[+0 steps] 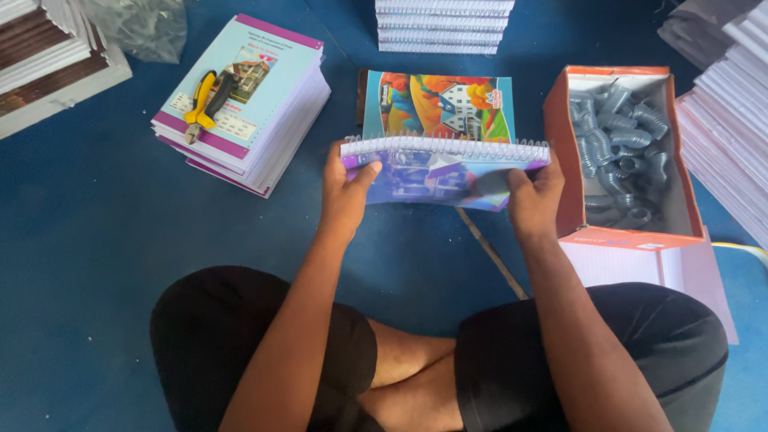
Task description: The person inserts a plastic spiral binding into the pre-punched holes of a notebook cover and pages, then secures the spiral ends by hand. The finished notebook is placed on a stack of completed units.
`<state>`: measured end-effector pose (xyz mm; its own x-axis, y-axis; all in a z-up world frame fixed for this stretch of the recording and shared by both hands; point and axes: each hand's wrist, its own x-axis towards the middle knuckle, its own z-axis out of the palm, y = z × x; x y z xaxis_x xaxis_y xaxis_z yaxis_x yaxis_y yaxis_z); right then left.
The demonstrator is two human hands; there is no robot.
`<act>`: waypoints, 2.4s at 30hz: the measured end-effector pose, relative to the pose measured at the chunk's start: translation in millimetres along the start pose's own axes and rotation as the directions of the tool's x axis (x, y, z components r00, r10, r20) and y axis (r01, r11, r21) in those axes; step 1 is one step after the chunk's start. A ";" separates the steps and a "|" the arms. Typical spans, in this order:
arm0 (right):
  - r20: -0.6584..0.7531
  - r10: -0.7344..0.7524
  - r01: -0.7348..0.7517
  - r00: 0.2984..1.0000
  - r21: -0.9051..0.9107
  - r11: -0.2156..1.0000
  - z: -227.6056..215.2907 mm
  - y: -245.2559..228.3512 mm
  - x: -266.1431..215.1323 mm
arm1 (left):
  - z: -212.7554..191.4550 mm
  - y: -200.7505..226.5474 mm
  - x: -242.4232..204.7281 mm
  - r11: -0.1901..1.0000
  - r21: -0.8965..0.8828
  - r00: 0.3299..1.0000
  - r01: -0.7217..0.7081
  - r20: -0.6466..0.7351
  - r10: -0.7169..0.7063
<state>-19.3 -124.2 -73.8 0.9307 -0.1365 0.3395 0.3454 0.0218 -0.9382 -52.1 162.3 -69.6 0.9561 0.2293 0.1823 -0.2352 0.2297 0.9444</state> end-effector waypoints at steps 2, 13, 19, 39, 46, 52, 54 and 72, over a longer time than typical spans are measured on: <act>0.020 0.011 -0.010 1.000 -0.046 0.999 1.4 5.0 2.5 | -2.0 -1.4 4.3 0.999 0.044 1.000 0.017 0.009 -0.018; 0.019 0.087 -0.086 0.996 -0.047 0.995 1.9 15.8 2.6 | -8.1 -19.9 7.9 0.999 0.034 0.999 0.031 0.021 -0.032; -0.002 0.090 -0.090 0.996 -0.028 0.996 3.8 10.7 0.2 | -6.0 -15.5 5.3 0.999 0.042 0.999 0.032 0.020 -0.033; 0.040 0.184 -0.183 0.982 -0.014 0.983 -6.0 11.6 -1.1 | -4.3 -9.4 2.9 0.994 0.057 0.995 0.094 -0.040 -0.092; 0.025 0.232 -0.232 0.972 0.024 0.972 -7.3 14.3 0.5 | 19.5 49.9 -17.1 0.627 0.639 0.794 -0.445 -0.041 0.606; 0.036 0.227 -0.227 0.973 0.007 0.974 -12.0 20.5 1.1 | 85.0 72.5 -22.3 0.456 0.558 0.698 -0.693 0.362 0.618; 0.042 0.234 -0.234 0.971 -0.021 0.972 -12.9 24.6 2.5 | 113.2 70.0 -15.6 0.397 0.546 0.666 -0.737 0.487 0.565; 0.059 0.228 -0.230 0.972 0.044 0.972 -10.2 14.7 1.8 | 183.0 29.4 18.0 0.284 0.681 0.735 -0.675 0.592 0.329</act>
<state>-13.8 -134.3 -87.7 0.9903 -0.0688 0.1204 0.1267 0.0961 -0.9873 -9.8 0.2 11.6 0.7293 -0.3161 0.6068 -0.5934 -0.7337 0.3310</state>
